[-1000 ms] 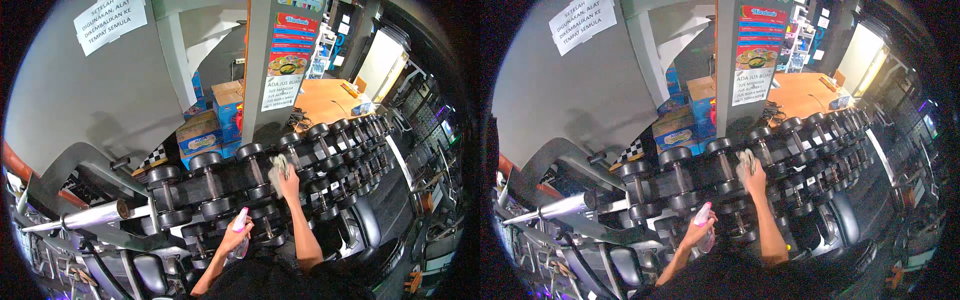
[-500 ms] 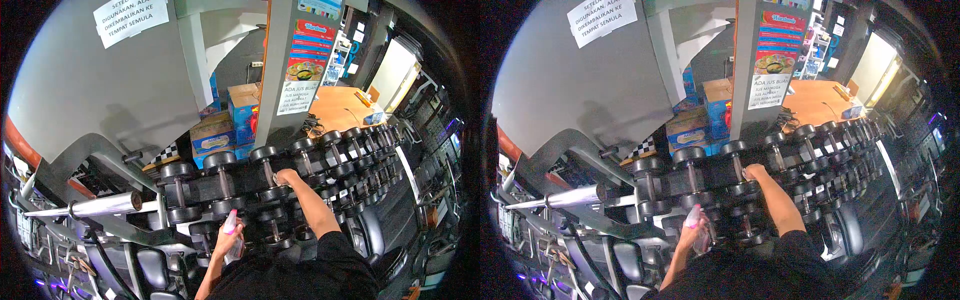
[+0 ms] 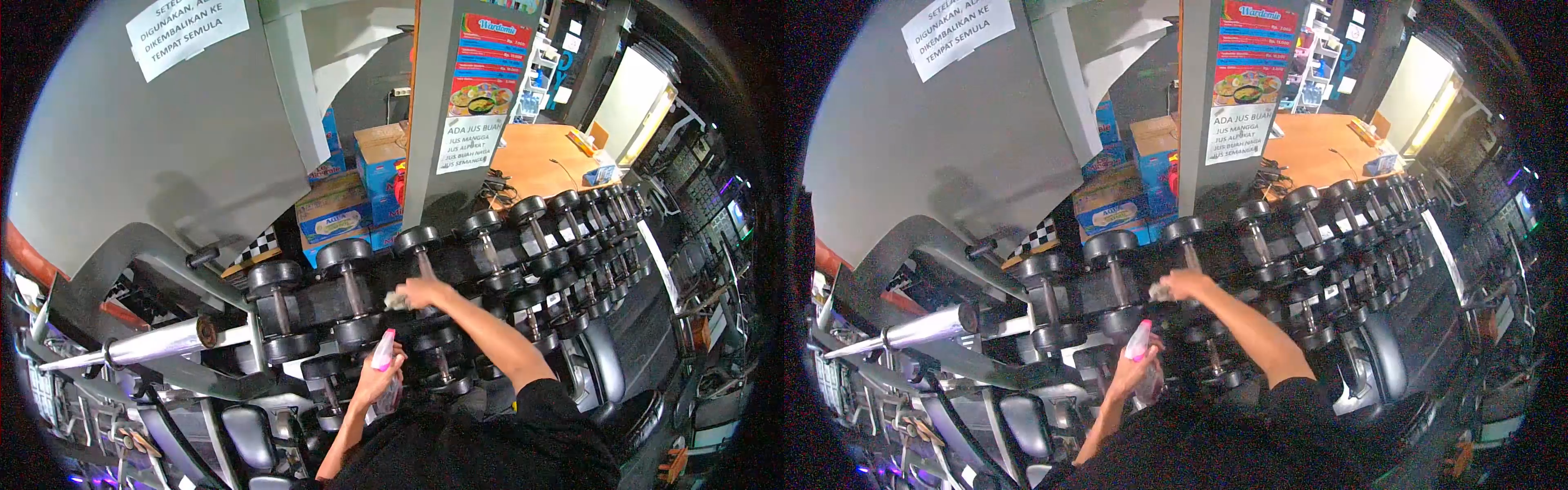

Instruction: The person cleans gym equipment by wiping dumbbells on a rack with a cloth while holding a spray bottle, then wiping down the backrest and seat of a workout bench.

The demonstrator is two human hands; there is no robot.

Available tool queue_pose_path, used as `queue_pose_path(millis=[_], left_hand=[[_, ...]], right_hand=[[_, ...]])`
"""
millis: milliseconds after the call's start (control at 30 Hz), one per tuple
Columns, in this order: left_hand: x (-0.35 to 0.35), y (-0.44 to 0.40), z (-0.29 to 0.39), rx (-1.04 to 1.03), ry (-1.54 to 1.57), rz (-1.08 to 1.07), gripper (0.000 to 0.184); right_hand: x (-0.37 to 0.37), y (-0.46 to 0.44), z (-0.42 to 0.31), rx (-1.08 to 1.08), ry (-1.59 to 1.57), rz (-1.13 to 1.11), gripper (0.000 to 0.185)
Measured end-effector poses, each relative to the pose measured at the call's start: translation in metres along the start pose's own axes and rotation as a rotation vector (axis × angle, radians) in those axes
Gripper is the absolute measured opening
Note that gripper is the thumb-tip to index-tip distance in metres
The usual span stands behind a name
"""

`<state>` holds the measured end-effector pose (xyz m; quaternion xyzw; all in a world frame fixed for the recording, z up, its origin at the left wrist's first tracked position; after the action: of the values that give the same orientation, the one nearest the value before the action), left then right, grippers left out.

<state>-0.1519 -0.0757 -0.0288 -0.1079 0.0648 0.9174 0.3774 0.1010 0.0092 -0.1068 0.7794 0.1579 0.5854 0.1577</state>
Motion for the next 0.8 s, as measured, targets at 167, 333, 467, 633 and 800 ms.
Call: queue_pose_path(millis=[167, 333, 467, 633, 800], left_hand=[[-0.004, 0.010, 0.006, 0.008, -0.027, 0.012, 0.026], [0.005, 0.022, 0.003, -0.050, -0.076, 0.019, 0.027], [0.014, 0.025, -0.014, -0.012, -0.009, 0.046, 0.027], [0.005, 0.020, -0.002, -0.016, -0.013, 0.034, 0.028], [-0.006, 0.018, -0.003, -0.037, -0.010, -0.004, 0.029]], right_hand=[[-0.012, 0.010, -0.025, -0.113, 0.205, 0.139, 0.029], [0.029, 0.020, 0.000, -0.039, -0.076, -0.049, 0.035], [0.062, 0.037, 0.039, -0.054, -0.091, -0.093, 0.044], [0.064, 0.061, 0.072, -0.393, -0.293, 0.199, 0.051], [-0.037, 0.028, 0.119, -0.471, -0.510, 0.278, 0.065]])
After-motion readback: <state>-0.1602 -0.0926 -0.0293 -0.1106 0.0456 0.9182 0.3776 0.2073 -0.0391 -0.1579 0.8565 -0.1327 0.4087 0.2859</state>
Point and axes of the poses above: each hand's wrist, its own y-axis away from the middle knuckle, its own x-axis out of the back of the hand, z = x × y, the point moved 2 cm from there along -y, towards the middle knuckle, and after that the axes turned 5 degrees about -x, right-handed, at the moved point
